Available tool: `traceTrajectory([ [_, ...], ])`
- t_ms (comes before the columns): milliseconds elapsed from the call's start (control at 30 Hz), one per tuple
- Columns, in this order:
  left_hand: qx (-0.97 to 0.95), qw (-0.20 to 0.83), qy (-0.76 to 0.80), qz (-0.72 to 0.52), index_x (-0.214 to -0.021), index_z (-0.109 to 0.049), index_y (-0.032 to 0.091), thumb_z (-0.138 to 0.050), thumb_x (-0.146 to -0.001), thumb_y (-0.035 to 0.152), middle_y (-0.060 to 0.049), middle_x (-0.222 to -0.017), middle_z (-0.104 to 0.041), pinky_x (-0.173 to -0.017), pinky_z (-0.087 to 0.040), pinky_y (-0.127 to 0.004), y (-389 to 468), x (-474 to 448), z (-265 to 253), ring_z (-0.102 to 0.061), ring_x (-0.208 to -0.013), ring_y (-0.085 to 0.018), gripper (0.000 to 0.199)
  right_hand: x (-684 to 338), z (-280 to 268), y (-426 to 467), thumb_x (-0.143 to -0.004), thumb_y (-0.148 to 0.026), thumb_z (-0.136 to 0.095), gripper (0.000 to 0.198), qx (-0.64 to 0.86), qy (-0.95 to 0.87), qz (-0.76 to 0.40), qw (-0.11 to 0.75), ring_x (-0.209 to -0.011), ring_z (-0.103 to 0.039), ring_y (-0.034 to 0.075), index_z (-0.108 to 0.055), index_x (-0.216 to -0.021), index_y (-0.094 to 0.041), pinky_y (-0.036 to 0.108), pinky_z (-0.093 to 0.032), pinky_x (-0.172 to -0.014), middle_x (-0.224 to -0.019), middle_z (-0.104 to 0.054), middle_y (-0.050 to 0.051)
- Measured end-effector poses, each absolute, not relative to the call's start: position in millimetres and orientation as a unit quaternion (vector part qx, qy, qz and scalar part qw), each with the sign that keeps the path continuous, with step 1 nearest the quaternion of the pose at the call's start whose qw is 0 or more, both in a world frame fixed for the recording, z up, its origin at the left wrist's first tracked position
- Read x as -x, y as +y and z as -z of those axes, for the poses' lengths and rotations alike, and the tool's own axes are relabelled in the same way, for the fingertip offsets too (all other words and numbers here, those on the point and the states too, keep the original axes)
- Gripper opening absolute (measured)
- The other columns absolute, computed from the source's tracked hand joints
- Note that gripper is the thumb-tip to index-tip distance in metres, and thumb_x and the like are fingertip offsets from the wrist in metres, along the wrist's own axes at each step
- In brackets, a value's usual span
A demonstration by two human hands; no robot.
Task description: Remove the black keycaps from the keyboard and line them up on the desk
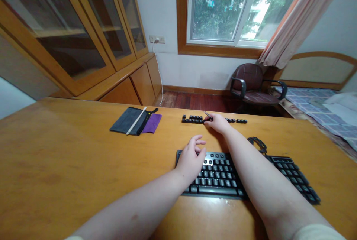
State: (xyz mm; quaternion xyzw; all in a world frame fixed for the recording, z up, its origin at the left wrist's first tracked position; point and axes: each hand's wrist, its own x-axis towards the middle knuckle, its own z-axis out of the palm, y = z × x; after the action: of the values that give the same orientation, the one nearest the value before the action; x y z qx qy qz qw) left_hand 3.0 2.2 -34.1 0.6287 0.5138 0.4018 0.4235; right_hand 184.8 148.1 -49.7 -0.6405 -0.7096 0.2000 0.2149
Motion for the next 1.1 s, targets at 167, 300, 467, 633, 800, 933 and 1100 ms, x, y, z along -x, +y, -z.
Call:
traceTrajectory([
  [167,-0.628,0.418,0.513,-0.409,-0.118,-0.047,0.021,-0.051,-0.080,0.015,-0.004,-0.105,-0.064,-0.079,-0.046,-0.030,2,-3,35,-0.057,-0.068,-0.010,0.038,-186,53,149,-0.068,-0.033,-0.065,0.021,0.641,-0.708,-0.203,0.218,-0.060,-0.054,0.013,-0.068,-0.085,-0.021,0.023,-0.037,-0.056,-0.067,-0.062,-0.001],
  [300,-0.629,0.418,0.510,-0.412,-0.117,-0.047,0.020,-0.051,-0.080,0.016,-0.005,-0.105,-0.064,-0.078,-0.046,-0.029,2,-2,36,-0.057,-0.067,-0.010,0.038,-186,52,149,-0.068,-0.033,-0.065,0.021,0.639,-0.706,-0.211,0.219,-0.061,-0.055,0.013,-0.067,-0.085,-0.021,0.023,-0.038,-0.056,-0.067,-0.063,-0.001],
  [467,-0.626,0.426,0.509,-0.410,-0.118,-0.047,0.020,-0.051,-0.080,0.016,-0.005,-0.105,-0.064,-0.079,-0.046,-0.030,3,-2,35,-0.057,-0.068,-0.010,0.038,-185,49,147,-0.068,-0.032,-0.066,0.019,0.642,-0.708,-0.203,0.212,-0.061,-0.054,0.013,-0.068,-0.084,-0.021,0.023,-0.037,-0.056,-0.066,-0.062,-0.001],
  [633,-0.628,0.428,0.509,-0.403,-0.119,-0.046,0.020,-0.050,-0.081,0.018,-0.005,-0.107,-0.064,-0.080,-0.045,-0.030,2,-2,34,-0.057,-0.069,-0.010,0.038,-185,47,146,-0.068,-0.031,-0.065,0.020,0.645,-0.705,-0.207,0.212,-0.060,-0.055,0.012,-0.068,-0.085,-0.020,0.023,-0.037,-0.055,-0.067,-0.063,-0.001],
  [800,-0.630,0.423,0.510,-0.406,-0.118,-0.047,0.020,-0.051,-0.081,0.017,-0.005,-0.107,-0.064,-0.079,-0.046,-0.030,2,-2,35,-0.057,-0.068,-0.010,0.038,-185,45,145,-0.069,-0.031,-0.065,0.020,0.644,-0.707,-0.206,0.208,-0.062,-0.055,0.013,-0.067,-0.086,-0.020,0.023,-0.038,-0.057,-0.070,-0.064,0.000],
  [933,-0.635,0.419,0.510,-0.401,-0.118,-0.046,0.020,-0.050,-0.081,0.017,-0.005,-0.106,-0.064,-0.079,-0.046,-0.030,2,-2,35,-0.057,-0.068,-0.010,0.037,-184,44,144,-0.069,-0.031,-0.065,0.020,0.642,-0.710,-0.204,0.205,-0.063,-0.055,0.013,-0.067,-0.086,-0.020,0.023,-0.039,-0.058,-0.071,-0.065,0.000],
  [1100,-0.633,0.421,0.511,-0.402,-0.119,-0.046,0.020,-0.050,-0.081,0.017,-0.004,-0.107,-0.064,-0.079,-0.046,-0.029,3,-3,37,-0.057,-0.068,-0.010,0.038,-182,43,143,-0.069,-0.029,-0.065,0.020,0.639,-0.715,-0.197,0.205,-0.066,-0.056,0.014,-0.067,-0.086,-0.020,0.023,-0.040,-0.061,-0.073,-0.065,0.001],
])
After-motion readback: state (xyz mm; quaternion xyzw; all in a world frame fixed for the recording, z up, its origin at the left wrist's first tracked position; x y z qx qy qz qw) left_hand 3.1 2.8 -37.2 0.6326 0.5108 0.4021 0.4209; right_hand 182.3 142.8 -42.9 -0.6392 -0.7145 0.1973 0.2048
